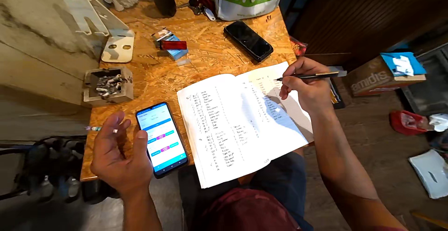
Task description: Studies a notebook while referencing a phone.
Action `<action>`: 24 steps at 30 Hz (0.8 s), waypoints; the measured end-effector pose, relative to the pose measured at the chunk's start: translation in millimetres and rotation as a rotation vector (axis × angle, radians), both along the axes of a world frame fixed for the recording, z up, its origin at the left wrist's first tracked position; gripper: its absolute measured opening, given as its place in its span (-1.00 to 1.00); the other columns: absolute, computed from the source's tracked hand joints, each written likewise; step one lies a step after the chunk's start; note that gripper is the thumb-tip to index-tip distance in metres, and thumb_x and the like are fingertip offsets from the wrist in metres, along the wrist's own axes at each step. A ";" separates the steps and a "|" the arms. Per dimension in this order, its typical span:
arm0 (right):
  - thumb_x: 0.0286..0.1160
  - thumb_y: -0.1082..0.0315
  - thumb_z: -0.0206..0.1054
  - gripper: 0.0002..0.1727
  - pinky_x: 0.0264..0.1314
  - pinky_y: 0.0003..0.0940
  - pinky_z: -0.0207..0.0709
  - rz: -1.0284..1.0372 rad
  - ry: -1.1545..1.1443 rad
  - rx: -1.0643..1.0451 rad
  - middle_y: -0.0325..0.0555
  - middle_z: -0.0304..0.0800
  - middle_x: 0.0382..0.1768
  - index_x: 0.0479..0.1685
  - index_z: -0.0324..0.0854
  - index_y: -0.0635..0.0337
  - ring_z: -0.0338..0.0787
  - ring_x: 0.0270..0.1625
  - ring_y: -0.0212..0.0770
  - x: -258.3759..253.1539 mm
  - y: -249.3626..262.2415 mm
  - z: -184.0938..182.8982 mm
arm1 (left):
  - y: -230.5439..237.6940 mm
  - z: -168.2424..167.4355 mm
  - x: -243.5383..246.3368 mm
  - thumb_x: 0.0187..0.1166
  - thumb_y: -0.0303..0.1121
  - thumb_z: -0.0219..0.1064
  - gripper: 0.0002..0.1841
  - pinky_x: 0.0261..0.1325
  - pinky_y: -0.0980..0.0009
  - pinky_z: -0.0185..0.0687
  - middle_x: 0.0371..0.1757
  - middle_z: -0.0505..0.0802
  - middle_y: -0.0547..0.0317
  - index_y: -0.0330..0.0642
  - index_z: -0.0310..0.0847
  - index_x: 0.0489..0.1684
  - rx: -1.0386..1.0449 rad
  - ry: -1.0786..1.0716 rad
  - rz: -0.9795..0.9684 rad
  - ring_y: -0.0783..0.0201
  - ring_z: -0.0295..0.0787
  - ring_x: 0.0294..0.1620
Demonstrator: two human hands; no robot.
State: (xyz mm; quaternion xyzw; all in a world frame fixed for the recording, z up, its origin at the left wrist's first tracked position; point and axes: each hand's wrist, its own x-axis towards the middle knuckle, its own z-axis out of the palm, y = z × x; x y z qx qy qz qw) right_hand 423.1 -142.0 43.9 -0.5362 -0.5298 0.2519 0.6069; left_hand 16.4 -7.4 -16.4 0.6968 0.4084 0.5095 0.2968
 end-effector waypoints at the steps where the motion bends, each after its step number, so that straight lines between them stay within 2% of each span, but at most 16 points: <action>1: 0.54 0.47 0.32 -0.92 -0.56 -0.45 0.72 0.005 -0.007 0.000 -0.19 0.71 -0.46 -0.10 0.61 0.12 0.72 -0.58 -0.32 -0.7 -0.6 0.7 | -0.8 1.5 -0.1 0.62 -0.30 0.34 -0.43 0.54 0.15 0.59 0.56 0.62 -0.10 -0.37 0.40 0.58 -0.002 0.001 0.001 0.05 0.63 0.51; 6: 0.47 0.48 0.37 -0.90 -0.48 -0.33 0.80 0.043 -0.014 0.076 -0.27 0.80 -0.42 -0.12 0.67 0.13 0.79 -0.53 -0.30 1.3 6.1 3.2 | -1.4 1.9 1.4 0.62 -0.32 0.34 -0.44 0.56 0.15 0.57 0.58 0.61 -0.08 -0.37 0.39 0.58 -0.004 -0.039 -0.007 0.08 0.60 0.53; 8: 0.48 0.46 0.38 -0.89 -0.46 -0.34 0.80 0.079 -0.019 0.070 -0.28 0.80 -0.39 -0.10 0.66 0.09 0.79 -0.51 -0.31 -9.8 4.2 5.9 | -2.5 3.0 2.3 0.63 -0.30 0.33 -0.44 0.57 0.16 0.56 0.57 0.61 -0.07 -0.39 0.38 0.57 -0.007 -0.039 0.001 0.09 0.60 0.54; 14: 0.43 0.37 0.43 -0.86 -0.50 -0.44 0.76 0.212 -0.057 -0.062 -0.28 0.78 -0.41 -0.10 0.64 0.10 0.77 -0.51 -0.35 -69.8 0.0 0.1 | -3.6 6.6 3.9 0.64 -0.34 0.33 -0.43 0.60 0.14 0.56 0.59 0.60 -0.09 -0.40 0.37 0.60 -0.012 -0.073 -0.030 0.05 0.58 0.57; 17: 0.34 0.39 0.46 -0.84 -0.50 -0.45 0.75 0.280 -0.037 -0.113 -0.28 0.79 -0.43 -0.15 0.67 0.11 0.77 -0.50 -0.36 -97.1 0.4 -9.5 | -5.3 7.4 3.1 0.65 -0.31 0.33 -0.44 0.59 0.14 0.57 0.59 0.61 -0.05 -0.35 0.37 0.62 -0.035 -0.069 -0.034 0.05 0.58 0.58; 20: 0.28 0.41 0.47 -0.84 -0.52 -0.46 0.73 0.316 -0.016 -0.176 -0.26 0.78 -0.45 -0.17 0.68 0.11 0.77 -0.51 -0.35 -113.5 2.4 -15.6 | -5.6 7.5 2.3 0.66 -0.33 0.32 -0.44 0.60 0.13 0.57 0.60 0.61 -0.03 -0.33 0.37 0.62 -0.039 -0.069 -0.031 0.05 0.58 0.58; 24: 0.30 0.42 0.46 -0.84 -0.53 -0.44 0.75 0.326 -0.003 -0.228 -0.21 0.80 -0.46 -0.17 0.67 0.12 0.79 -0.52 -0.31 -120.9 4.9 -20.2 | -5.2 7.2 2.0 0.65 -0.33 0.32 -0.44 0.58 0.13 0.58 0.59 0.62 -0.04 -0.36 0.38 0.61 -0.032 -0.084 -0.033 0.05 0.60 0.57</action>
